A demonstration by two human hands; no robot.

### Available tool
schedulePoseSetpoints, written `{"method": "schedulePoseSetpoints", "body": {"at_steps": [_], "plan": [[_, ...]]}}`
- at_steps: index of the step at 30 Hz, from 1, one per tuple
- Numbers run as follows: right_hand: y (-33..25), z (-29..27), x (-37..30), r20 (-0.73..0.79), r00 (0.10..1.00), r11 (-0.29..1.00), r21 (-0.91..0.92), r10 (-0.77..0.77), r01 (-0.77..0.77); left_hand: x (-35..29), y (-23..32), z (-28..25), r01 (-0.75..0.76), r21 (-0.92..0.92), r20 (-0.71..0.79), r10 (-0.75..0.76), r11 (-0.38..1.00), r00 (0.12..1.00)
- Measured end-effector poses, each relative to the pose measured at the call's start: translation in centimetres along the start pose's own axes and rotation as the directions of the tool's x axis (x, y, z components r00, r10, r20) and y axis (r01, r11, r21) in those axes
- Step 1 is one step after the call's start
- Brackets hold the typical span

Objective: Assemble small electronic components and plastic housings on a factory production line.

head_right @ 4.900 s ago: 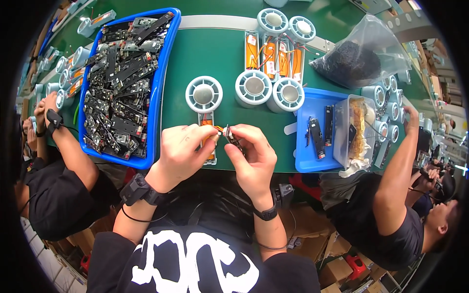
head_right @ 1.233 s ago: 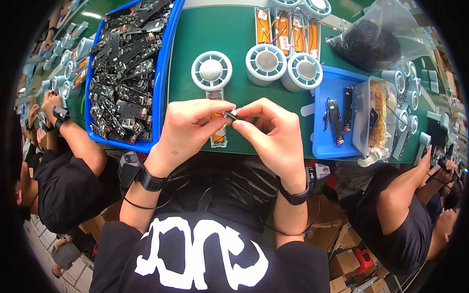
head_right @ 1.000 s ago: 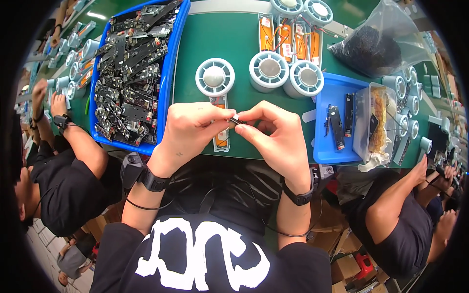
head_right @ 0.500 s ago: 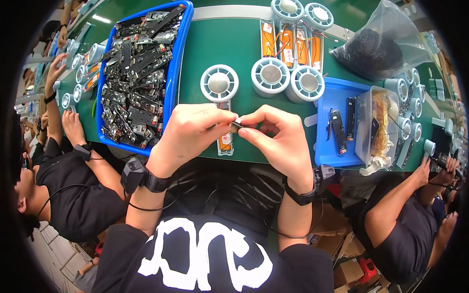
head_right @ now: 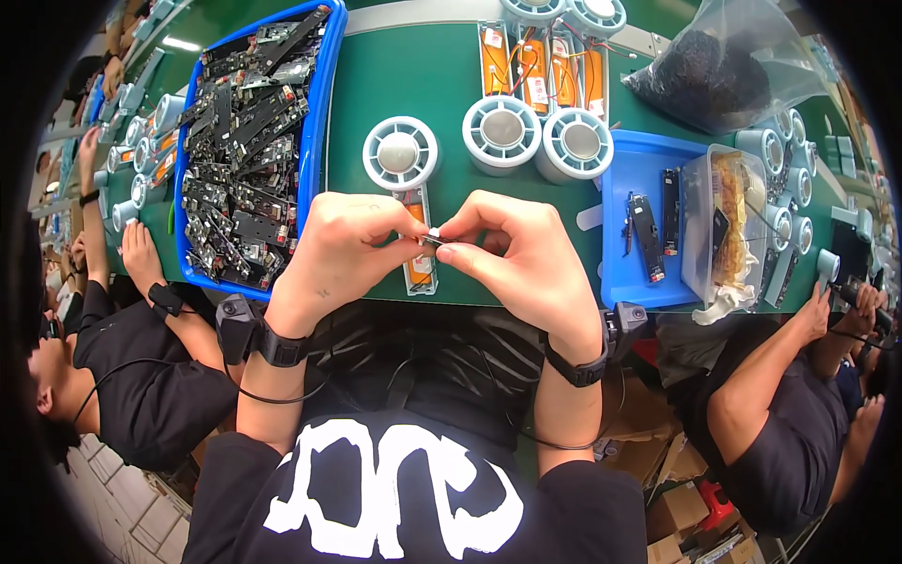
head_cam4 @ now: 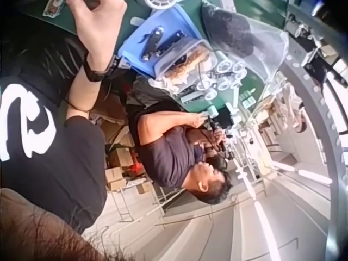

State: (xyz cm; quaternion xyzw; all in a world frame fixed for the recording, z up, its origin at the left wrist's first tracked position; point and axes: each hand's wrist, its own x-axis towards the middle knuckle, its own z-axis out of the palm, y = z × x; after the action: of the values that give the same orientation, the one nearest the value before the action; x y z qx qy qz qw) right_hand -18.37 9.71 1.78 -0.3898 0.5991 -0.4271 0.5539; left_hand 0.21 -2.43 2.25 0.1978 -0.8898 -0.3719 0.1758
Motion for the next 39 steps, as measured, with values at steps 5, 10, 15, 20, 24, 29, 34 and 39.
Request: {"method": "schedulePoseSetpoints", "body": {"at_steps": [5, 10, 15, 20, 24, 29, 34, 39], "plan": [[-0.3, -0.1, 0.2, 0.017, 1.000, 0.998, -0.059, -0.011, 0.012, 0.4, -0.1, -0.5, 0.020, -0.032, 0.066, -0.018, 0.999, 0.998], [0.0, -0.2, 0.1, 0.023, 1.000, 0.999, -0.049, 0.002, 0.000, 0.5, -0.4, -0.5, 0.024, -0.027, 0.100, -0.021, 0.999, 0.995], [0.5, -0.2, 0.0, 0.009, 1.000, 1.000, 0.025, -0.016, 0.016, 0.6, -0.4, -0.3, -0.030, -0.062, 0.085, 0.035, 0.998, 0.996], [0.5, -0.1, 0.0, -0.005, 1.000, 0.991, 0.129, -0.022, 0.023, -0.1, -0.2, -0.2, -0.003, -0.105, 0.026, 0.006, 0.994, 1.000], [0.1, 0.0, 0.1, -0.001, 1.000, 0.990, 0.142, -0.009, 0.010, -0.2, -0.5, -0.6, -0.039, -0.075, 0.013, 0.040, 0.996, 0.999], [0.3, 0.2, 0.0, 0.031, 0.999, 0.982, 0.189, -0.010, 0.004, -0.5, -1.1, -0.3, -0.110, -0.111, -0.012, 0.109, 0.988, 0.994], [0.6, 0.3, 0.0, 0.045, 0.999, 0.981, 0.195, -0.023, 0.014, -0.3, -0.9, -0.5, -0.107, -0.116, 0.016, 0.109, 0.988, 0.994], [0.8, 0.2, -0.1, 0.025, 0.999, 0.986, 0.167, -0.031, 0.026, 0.0, -0.4, -0.9, -0.048, -0.143, 0.089, 0.061, 0.989, 0.994]]}}
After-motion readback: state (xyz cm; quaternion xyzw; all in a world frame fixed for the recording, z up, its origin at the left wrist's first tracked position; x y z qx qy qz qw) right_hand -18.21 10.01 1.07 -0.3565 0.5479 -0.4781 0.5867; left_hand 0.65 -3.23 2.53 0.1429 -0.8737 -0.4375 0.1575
